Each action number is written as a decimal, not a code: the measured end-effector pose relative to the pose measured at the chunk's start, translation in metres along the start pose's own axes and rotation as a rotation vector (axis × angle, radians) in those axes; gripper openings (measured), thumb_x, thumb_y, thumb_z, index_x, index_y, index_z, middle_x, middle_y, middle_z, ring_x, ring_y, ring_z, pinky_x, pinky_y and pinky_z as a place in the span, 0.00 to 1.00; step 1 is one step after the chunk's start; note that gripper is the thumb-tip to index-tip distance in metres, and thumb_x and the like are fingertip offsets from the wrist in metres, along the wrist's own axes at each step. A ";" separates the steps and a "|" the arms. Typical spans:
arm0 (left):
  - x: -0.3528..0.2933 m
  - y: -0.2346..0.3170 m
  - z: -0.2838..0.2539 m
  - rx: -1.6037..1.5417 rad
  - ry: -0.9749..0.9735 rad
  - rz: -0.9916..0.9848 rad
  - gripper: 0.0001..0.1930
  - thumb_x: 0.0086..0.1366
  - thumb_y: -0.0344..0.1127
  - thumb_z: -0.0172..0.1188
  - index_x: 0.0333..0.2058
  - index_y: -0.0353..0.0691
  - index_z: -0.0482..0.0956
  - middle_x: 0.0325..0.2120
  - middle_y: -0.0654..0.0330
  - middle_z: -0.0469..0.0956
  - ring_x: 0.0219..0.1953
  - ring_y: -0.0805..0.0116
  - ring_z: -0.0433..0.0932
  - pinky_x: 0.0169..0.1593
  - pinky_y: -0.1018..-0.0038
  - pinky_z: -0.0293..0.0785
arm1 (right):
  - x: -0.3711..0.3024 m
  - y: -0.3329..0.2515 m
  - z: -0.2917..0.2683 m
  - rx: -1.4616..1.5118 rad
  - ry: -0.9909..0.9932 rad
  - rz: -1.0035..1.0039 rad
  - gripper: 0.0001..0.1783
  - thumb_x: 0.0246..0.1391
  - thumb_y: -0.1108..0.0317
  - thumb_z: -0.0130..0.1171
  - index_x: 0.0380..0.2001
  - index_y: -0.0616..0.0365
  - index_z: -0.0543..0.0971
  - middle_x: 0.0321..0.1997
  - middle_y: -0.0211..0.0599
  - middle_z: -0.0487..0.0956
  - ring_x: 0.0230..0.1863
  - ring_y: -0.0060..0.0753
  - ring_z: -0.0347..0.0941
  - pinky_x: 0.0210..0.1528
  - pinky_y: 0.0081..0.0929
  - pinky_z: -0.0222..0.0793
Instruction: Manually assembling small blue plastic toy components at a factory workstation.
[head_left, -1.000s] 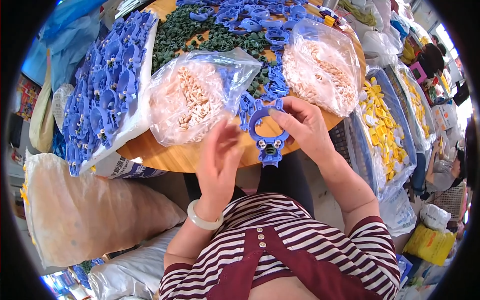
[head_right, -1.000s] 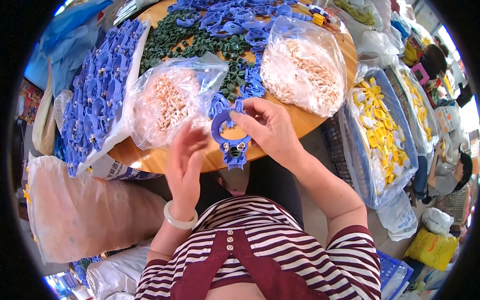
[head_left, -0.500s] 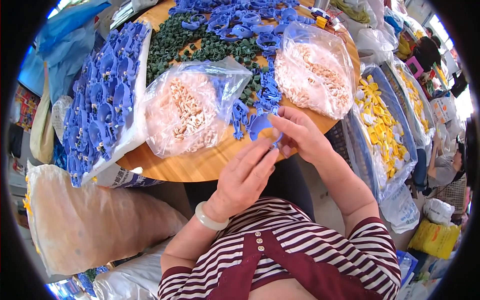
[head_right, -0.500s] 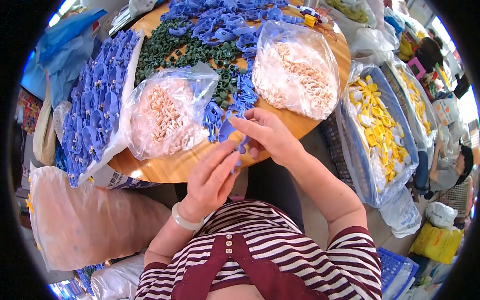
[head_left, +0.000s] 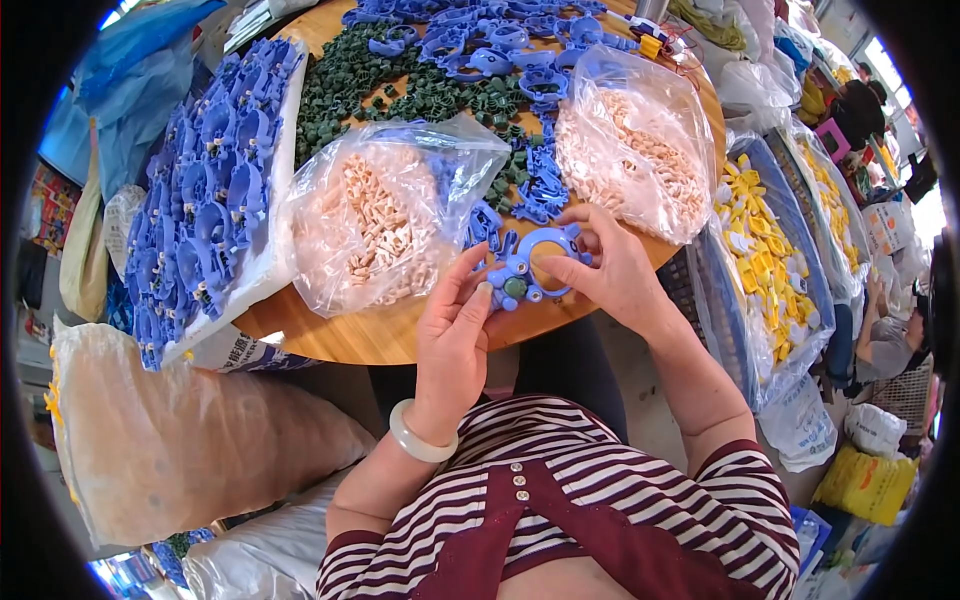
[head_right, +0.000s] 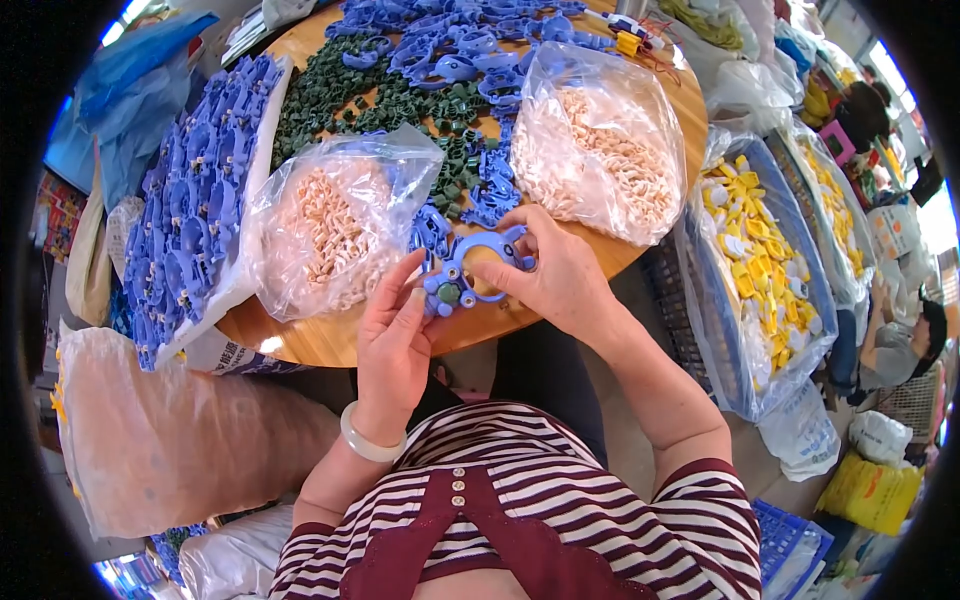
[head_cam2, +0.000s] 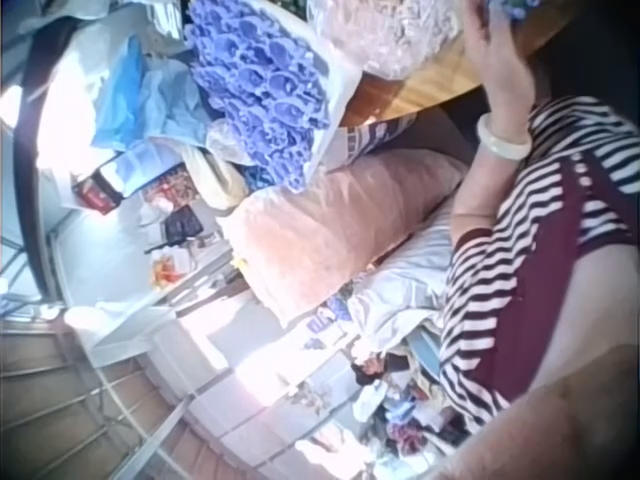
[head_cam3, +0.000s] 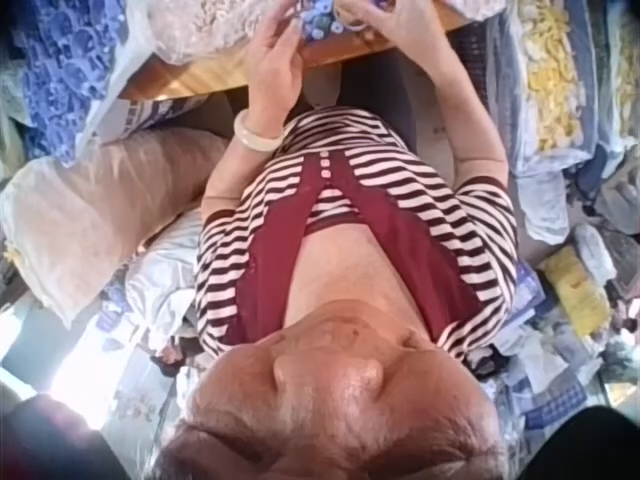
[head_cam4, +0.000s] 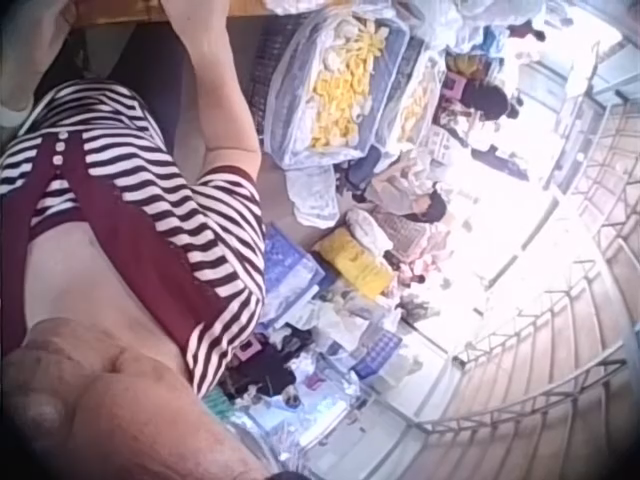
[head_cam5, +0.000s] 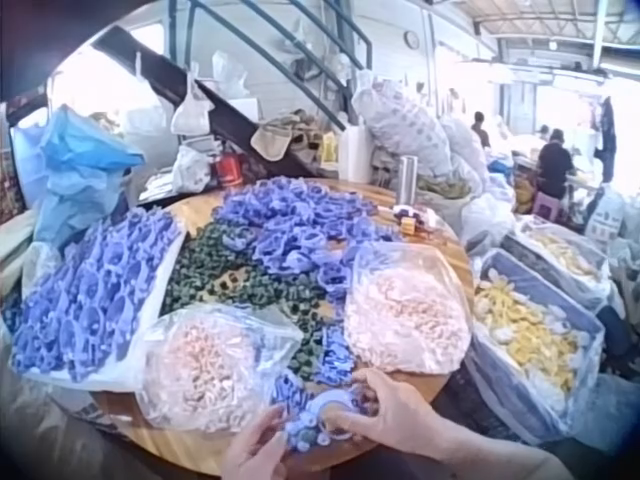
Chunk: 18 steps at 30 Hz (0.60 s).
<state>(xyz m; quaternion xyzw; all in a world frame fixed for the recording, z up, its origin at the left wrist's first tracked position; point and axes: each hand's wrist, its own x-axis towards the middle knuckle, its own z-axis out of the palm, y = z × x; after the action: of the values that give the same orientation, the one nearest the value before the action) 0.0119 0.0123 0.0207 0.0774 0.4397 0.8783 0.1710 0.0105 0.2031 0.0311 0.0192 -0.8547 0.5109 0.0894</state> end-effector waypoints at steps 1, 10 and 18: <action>0.001 0.000 0.000 -0.059 0.018 -0.070 0.19 0.67 0.28 0.43 0.56 0.35 0.61 0.48 0.57 0.68 0.48 0.71 0.70 0.51 0.74 0.69 | 0.000 -0.007 -0.002 0.024 -0.035 0.035 0.19 0.48 0.64 0.63 0.39 0.65 0.70 0.26 0.30 0.74 0.26 0.12 0.68 0.26 0.11 0.63; 0.005 0.002 -0.003 -0.126 0.015 -0.195 0.18 0.64 0.26 0.48 0.54 0.35 0.64 0.46 0.58 0.69 0.45 0.73 0.72 0.48 0.77 0.71 | 0.002 -0.006 0.001 0.136 -0.072 0.070 0.16 0.48 0.68 0.62 0.40 0.64 0.74 0.32 0.28 0.75 0.33 0.13 0.68 0.36 0.13 0.65; 0.004 0.004 0.000 0.020 0.018 -0.139 0.19 0.61 0.22 0.51 0.51 0.33 0.67 0.43 0.58 0.71 0.40 0.75 0.72 0.44 0.80 0.71 | 0.002 -0.006 -0.002 0.133 -0.104 0.022 0.18 0.47 0.70 0.61 0.42 0.63 0.73 0.33 0.29 0.76 0.35 0.15 0.69 0.39 0.14 0.66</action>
<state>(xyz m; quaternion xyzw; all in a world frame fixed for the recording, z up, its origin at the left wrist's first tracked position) 0.0074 0.0117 0.0236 0.0405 0.4543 0.8605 0.2269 0.0096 0.2019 0.0373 0.0424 -0.8225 0.5658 0.0380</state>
